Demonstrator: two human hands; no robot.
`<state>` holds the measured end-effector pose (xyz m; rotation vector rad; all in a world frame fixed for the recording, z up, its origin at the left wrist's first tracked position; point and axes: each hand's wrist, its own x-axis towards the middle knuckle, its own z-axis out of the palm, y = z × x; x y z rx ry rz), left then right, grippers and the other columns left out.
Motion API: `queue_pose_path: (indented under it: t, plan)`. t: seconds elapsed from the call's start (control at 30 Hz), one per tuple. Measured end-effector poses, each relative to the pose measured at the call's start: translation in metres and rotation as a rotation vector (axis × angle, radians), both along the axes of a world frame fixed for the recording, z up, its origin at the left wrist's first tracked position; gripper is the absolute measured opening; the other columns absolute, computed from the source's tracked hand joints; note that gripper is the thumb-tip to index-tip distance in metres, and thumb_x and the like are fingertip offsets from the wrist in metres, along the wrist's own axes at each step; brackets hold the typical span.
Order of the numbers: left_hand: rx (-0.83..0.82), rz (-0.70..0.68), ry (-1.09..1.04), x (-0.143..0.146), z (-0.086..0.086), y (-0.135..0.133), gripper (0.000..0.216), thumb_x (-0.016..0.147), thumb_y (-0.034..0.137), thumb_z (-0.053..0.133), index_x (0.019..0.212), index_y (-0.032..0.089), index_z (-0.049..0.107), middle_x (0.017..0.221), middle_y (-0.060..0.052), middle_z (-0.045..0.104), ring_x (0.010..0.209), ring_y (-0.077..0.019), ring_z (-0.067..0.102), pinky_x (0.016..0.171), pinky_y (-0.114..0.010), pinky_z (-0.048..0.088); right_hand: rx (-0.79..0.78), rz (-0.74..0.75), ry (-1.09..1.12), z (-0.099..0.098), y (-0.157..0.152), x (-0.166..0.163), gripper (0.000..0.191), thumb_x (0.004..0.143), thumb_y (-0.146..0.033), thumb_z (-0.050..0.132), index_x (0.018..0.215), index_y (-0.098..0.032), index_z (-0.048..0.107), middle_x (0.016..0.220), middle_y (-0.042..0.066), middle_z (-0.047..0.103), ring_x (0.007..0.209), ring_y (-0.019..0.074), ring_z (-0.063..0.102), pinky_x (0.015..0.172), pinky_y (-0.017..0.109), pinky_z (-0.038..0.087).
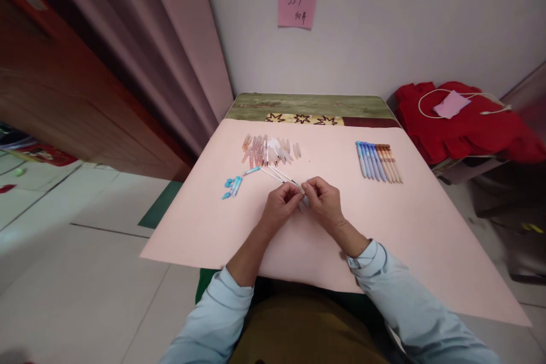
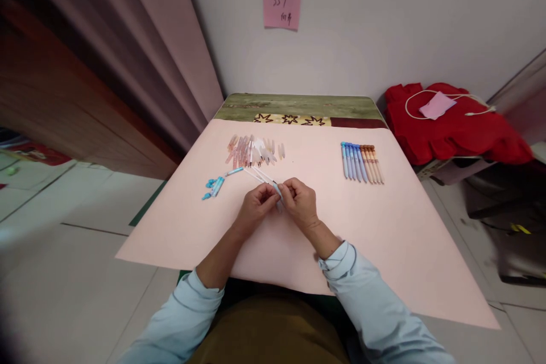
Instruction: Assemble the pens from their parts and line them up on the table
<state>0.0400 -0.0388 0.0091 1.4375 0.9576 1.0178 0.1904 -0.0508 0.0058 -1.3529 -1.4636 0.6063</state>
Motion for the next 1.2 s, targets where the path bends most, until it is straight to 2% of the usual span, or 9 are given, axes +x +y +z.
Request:
queue_pose_path:
  t: [0.4,0.73,0.9,1.1,1.2]
  plan:
    - [0.010,0.005,-0.024,0.0006,0.0004,-0.0007,0.023,0.081,0.035,0.068,0.076,0.017,0.055,0.068,0.002,0.054,0.061,-0.0106,0.051,0.059,-0.024,0.043,0.031,-0.022,0.034,0.0033,-0.0013,-0.0014,0.027,0.090,-0.040,0.056,0.073,-0.019,0.058,0.054,-0.005,0.046,0.050,0.0096,0.040,0.051,0.022,0.035]
    - [-0.101,0.056,-0.178,0.0015,0.0092,-0.0016,0.021,0.080,0.035,0.069,0.081,0.017,0.058,0.064,0.001,0.060,0.057,-0.0117,0.057,0.061,-0.026,0.047,0.005,-0.010,0.029,0.0004,0.0007,0.0002,0.028,0.090,-0.041,0.056,0.073,-0.019,0.059,0.054,-0.005,0.050,0.049,0.0093,0.043,0.050,0.021,0.036]
    - [-0.103,0.091,-0.186,0.0012,0.0065,-0.0004,0.021,0.080,0.035,0.068,0.081,0.017,0.058,0.062,0.002,0.059,0.058,-0.0116,0.056,0.061,-0.026,0.047,0.002,0.071,-0.036,0.0022,0.0018,0.0016,0.028,0.088,-0.040,0.057,0.070,-0.019,0.060,0.053,-0.005,0.050,0.048,0.0089,0.042,0.050,0.021,0.034]
    - [-0.089,0.166,-0.195,0.0023,0.0036,0.0004,0.021,0.078,0.035,0.070,0.081,0.017,0.058,0.065,0.002,0.059,0.058,-0.0098,0.054,0.059,-0.023,0.044,-0.024,0.197,0.081,0.0061,0.0006,0.0009,0.027,0.086,-0.041,0.059,0.073,-0.018,0.062,0.053,-0.004,0.051,0.047,0.0090,0.041,0.047,0.022,0.033]
    - [-0.097,0.124,-0.183,0.0029,0.0042,-0.0007,0.021,0.079,0.034,0.069,0.082,0.017,0.058,0.066,0.002,0.060,0.058,-0.0102,0.055,0.059,-0.024,0.045,-0.050,0.172,0.165,0.0043,0.0007,-0.0002,0.025,0.085,-0.041,0.061,0.076,-0.019,0.061,0.055,-0.004,0.053,0.048,0.0093,0.042,0.047,0.021,0.034]
